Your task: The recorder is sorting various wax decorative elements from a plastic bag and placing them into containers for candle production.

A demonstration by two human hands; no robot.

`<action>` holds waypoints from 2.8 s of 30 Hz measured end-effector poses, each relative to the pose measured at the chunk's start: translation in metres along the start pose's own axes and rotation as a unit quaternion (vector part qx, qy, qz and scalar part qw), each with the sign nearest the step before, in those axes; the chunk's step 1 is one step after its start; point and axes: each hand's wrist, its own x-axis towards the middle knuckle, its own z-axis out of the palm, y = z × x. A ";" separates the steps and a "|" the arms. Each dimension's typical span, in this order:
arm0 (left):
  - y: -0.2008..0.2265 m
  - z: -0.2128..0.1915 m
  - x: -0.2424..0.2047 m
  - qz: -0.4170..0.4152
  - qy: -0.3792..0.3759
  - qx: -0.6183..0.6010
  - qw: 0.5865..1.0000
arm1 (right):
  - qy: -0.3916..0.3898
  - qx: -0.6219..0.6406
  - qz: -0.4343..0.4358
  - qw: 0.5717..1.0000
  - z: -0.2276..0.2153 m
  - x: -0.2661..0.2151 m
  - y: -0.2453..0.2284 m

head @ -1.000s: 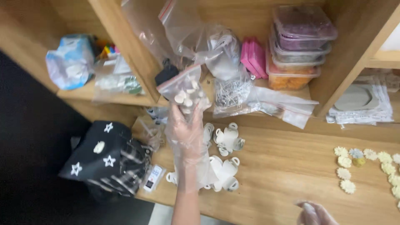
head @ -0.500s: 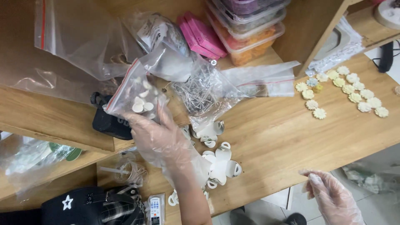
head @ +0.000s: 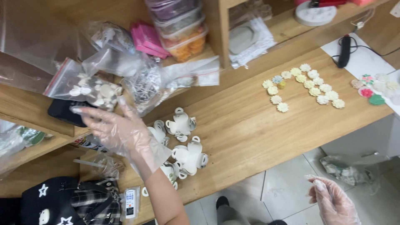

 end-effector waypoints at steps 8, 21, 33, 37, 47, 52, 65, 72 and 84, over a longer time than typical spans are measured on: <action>0.092 -0.073 -0.244 0.010 0.015 -0.458 0.889 | 0.138 0.033 0.034 0.989 -0.114 -0.040 -0.016; 0.341 -0.186 -0.391 -0.009 -0.707 -0.643 -0.293 | 0.376 0.089 0.128 0.913 -0.269 -0.121 0.005; 0.532 -0.207 -0.406 0.025 -0.749 -0.616 -0.240 | 0.362 -0.005 0.226 0.904 -0.367 0.016 -0.014; 0.639 -0.195 -0.469 0.046 -0.766 -0.589 -0.252 | 0.378 -0.039 0.277 0.883 -0.408 0.071 -0.031; 0.685 -0.236 -0.535 0.031 -0.826 -0.524 -0.205 | 0.388 -0.052 0.275 0.878 -0.484 0.138 -0.013; 0.713 -0.241 -0.589 0.020 -0.831 -0.535 -0.149 | 0.360 -0.043 0.199 0.910 -0.549 0.171 0.023; 0.633 -0.199 -0.732 -0.248 -0.830 -0.440 0.238 | 0.051 -0.384 -0.016 0.922 -0.687 0.280 0.037; 0.627 -0.198 -0.749 -0.266 -0.821 -0.455 0.220 | 0.026 -0.368 -0.014 0.929 -0.687 0.294 0.032; 0.654 -0.172 -0.740 -0.171 -0.880 -0.367 0.249 | 0.022 -0.443 0.048 0.895 -0.687 0.304 0.039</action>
